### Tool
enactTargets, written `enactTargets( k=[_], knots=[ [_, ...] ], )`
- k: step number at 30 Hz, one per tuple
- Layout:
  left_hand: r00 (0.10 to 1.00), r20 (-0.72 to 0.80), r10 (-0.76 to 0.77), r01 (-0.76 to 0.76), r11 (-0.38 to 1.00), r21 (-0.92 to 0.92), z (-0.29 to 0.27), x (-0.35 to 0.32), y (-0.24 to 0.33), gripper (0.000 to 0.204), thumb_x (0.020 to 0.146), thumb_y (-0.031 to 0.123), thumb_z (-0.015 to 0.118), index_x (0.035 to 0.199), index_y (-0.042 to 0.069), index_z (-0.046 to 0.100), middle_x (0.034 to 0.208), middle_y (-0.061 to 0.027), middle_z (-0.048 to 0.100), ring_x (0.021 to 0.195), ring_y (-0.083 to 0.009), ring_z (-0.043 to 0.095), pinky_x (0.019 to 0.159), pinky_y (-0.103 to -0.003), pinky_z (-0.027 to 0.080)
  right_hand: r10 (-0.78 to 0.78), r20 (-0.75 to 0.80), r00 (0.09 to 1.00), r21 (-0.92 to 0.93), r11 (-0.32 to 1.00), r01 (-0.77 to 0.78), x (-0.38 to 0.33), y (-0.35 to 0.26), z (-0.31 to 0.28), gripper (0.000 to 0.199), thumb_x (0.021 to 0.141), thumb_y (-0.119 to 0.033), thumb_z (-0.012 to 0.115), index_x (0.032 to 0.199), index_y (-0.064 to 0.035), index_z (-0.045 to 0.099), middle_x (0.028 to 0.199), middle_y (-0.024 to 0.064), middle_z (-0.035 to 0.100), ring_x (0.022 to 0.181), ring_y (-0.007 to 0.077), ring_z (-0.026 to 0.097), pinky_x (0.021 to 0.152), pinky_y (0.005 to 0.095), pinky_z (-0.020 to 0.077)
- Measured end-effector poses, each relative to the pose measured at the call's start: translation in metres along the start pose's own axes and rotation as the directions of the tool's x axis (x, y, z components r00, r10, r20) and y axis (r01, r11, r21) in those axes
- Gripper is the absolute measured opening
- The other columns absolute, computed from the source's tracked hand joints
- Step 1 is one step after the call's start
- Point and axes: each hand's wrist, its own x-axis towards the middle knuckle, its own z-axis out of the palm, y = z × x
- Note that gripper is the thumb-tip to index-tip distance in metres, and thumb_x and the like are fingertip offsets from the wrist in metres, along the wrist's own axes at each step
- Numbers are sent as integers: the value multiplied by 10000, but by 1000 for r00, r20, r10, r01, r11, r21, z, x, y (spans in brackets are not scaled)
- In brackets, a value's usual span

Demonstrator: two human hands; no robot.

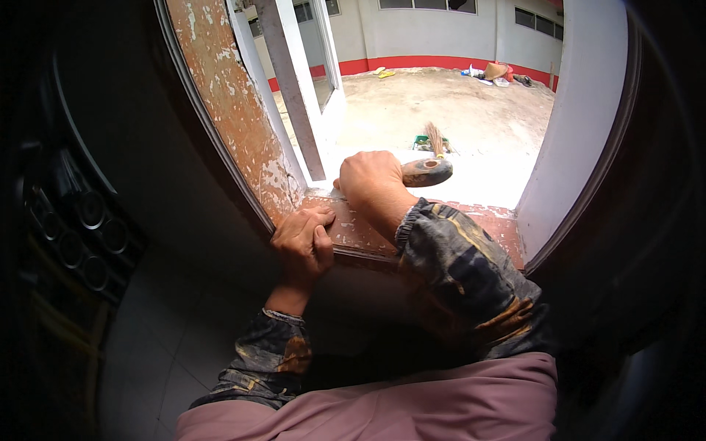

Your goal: The person uses a metal scraper to remove old paint from a wooden window sill. They repeatedly scrape along the sill's surface, lifting flakes of paint and debris.

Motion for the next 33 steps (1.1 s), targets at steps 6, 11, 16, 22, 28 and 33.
enactTargets(
  k=[6, 11, 16, 22, 28, 33],
  knots=[
    [999, 25, 44, -44, 999, 0, -2, -3, -4, 227, 845, 94, 512, 908, 45, 724, 940, -104, 724, 889, -271, 702, 821, -388, 542, 83, -69, 994, -21, 996, -84, -17, 37, -7, 480, 970, -447, 606, 893, 4, 750, 805, 192, 721, 735, 301, 721, 654, 387, 545],
    [997, 58, 45, -46, 999, 13, -5, -6, -4, 236, 840, 91, 508, 924, 48, 724, 955, -94, 725, 892, -260, 703, 819, -371, 543, 81, -251, 965, 49, 996, -71, -75, 59, 0, 293, 976, -253, 625, 1072, 10, 538, 822, 231, 667, 731, 374, 683, 663, 448, 531],
    [996, 53, 72, -74, 996, 44, -6, -6, -3, 265, 848, 117, 495, 946, 53, 732, 970, -89, 731, 896, -247, 708, 819, -365, 541, 116, -232, 966, 140, 986, -85, -104, 60, 13, 246, 967, -227, 628, 1044, -18, 522, 944, 205, 588, 794, 381, 644, 687, 457, 519],
    [994, 75, 81, -85, 995, 55, -8, -8, -5, 290, 851, 143, 488, 959, 56, 742, 984, -92, 736, 895, -245, 711, 815, -368, 543, -47, -320, 946, 90, 993, 80, -126, 65, 13, 239, 914, -190, 672, 1037, -11, 574, 943, 163, 608, 861, 317, 632, 740, 414, 520],
    [993, 86, 76, -81, 996, 47, -9, -9, -5, 305, 857, 156, 480, 964, 50, 745, 992, -103, 737, 895, -255, 712, 802, -376, 546, -153, -347, 925, 77, 979, 191, -140, 72, 6, 310, 872, -147, 704, 1148, -16, 650, 1047, 178, 661, 950, 308, 636, 815, 406, 519],
    [994, 85, 73, -77, 996, 45, -9, -9, -4, 317, 866, 160, 468, 967, 43, 745, 987, -106, 737, 890, -254, 712, 801, -375, 545, -80, -301, 950, 53, 993, 101, -162, 75, -8, 369, 845, -121, 715, 1214, -102, 702, 1050, 168, 671, 964, 308, 638, 830, 410, 515]
  ],
)
